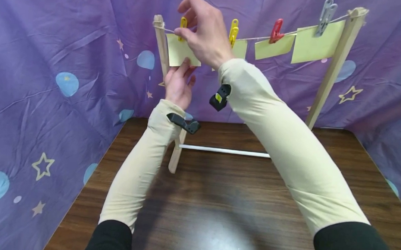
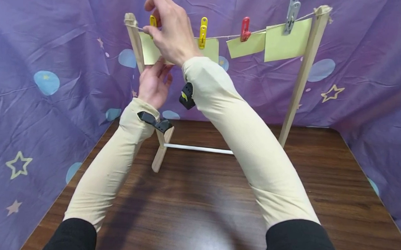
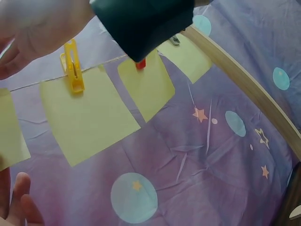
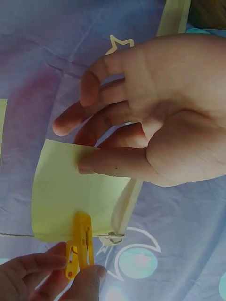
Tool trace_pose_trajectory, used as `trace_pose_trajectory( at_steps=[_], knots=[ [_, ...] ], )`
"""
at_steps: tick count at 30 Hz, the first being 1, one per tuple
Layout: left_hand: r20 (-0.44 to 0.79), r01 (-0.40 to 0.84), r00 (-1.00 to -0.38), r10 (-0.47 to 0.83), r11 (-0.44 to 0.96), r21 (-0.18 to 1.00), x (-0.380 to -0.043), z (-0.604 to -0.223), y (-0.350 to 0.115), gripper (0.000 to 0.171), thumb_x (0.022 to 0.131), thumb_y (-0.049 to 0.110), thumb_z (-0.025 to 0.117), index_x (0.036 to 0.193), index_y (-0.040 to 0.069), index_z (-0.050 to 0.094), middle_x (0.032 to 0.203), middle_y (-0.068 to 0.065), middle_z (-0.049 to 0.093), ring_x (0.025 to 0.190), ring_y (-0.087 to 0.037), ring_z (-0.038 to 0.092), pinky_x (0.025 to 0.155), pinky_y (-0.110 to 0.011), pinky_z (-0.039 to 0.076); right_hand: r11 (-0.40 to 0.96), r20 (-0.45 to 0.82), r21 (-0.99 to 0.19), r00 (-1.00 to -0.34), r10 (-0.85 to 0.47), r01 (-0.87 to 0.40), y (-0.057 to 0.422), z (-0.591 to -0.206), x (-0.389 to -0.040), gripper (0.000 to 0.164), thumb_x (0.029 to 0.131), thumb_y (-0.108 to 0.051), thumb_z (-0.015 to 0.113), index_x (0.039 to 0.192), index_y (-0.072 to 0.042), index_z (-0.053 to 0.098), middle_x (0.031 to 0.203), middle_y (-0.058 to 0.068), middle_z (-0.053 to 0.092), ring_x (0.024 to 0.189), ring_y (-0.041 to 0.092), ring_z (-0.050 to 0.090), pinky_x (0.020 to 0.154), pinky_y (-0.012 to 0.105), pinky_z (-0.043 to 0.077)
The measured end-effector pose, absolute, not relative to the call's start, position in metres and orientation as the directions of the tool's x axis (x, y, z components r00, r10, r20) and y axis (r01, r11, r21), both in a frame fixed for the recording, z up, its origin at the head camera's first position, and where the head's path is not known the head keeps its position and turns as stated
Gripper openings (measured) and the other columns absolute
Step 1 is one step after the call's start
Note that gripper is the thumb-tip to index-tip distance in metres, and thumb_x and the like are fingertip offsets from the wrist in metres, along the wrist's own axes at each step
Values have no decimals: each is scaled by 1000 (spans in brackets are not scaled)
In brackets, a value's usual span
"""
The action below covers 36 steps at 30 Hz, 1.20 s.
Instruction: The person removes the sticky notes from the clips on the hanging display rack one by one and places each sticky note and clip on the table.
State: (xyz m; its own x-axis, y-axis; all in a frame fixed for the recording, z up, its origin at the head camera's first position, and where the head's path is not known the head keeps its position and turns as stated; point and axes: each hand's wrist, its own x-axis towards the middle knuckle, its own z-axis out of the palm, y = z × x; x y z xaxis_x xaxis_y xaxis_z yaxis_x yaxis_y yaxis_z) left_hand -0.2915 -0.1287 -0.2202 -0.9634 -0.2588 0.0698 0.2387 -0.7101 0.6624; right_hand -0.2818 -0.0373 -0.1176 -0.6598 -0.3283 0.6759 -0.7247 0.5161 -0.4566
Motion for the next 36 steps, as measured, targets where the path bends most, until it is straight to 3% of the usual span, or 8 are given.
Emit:
trace_pose_trajectory(
  at_steps=[9,15,30,36],
  knots=[
    [99,247,-964,-248,-689,682,-286,-221,-129,9,95,8,58,89,15,56,79,0,58,75,-12,58,67,-22,40,483,778,-363,-544,-314,-797,-31,-118,-285,16,90,-13,66,102,-2,64,95,3,66,79,4,55,75,12,45],
    [93,235,-966,-240,-676,699,-284,-220,-130,7,95,11,59,92,16,57,80,1,60,76,-11,59,64,-20,40,442,815,-349,-501,-292,-826,-28,-116,-285,8,90,-9,66,92,-2,65,88,0,63,76,1,51,73,11,44],
    [32,207,-965,-260,-681,702,-278,-219,-134,10,93,8,62,91,14,54,83,1,62,74,-12,64,61,-20,42,434,857,-304,-442,-264,-848,-19,-116,-283,11,90,-10,66,89,1,68,83,-1,64,74,-1,50,72,11,41],
    [38,204,-965,-261,-645,736,-274,-224,-136,13,92,6,62,94,17,56,84,1,63,77,-12,65,62,-20,42,378,883,-279,-390,-261,-883,-13,-119,-281,11,89,-7,67,85,4,67,81,0,62,73,0,51,71,12,43]
  ],
)
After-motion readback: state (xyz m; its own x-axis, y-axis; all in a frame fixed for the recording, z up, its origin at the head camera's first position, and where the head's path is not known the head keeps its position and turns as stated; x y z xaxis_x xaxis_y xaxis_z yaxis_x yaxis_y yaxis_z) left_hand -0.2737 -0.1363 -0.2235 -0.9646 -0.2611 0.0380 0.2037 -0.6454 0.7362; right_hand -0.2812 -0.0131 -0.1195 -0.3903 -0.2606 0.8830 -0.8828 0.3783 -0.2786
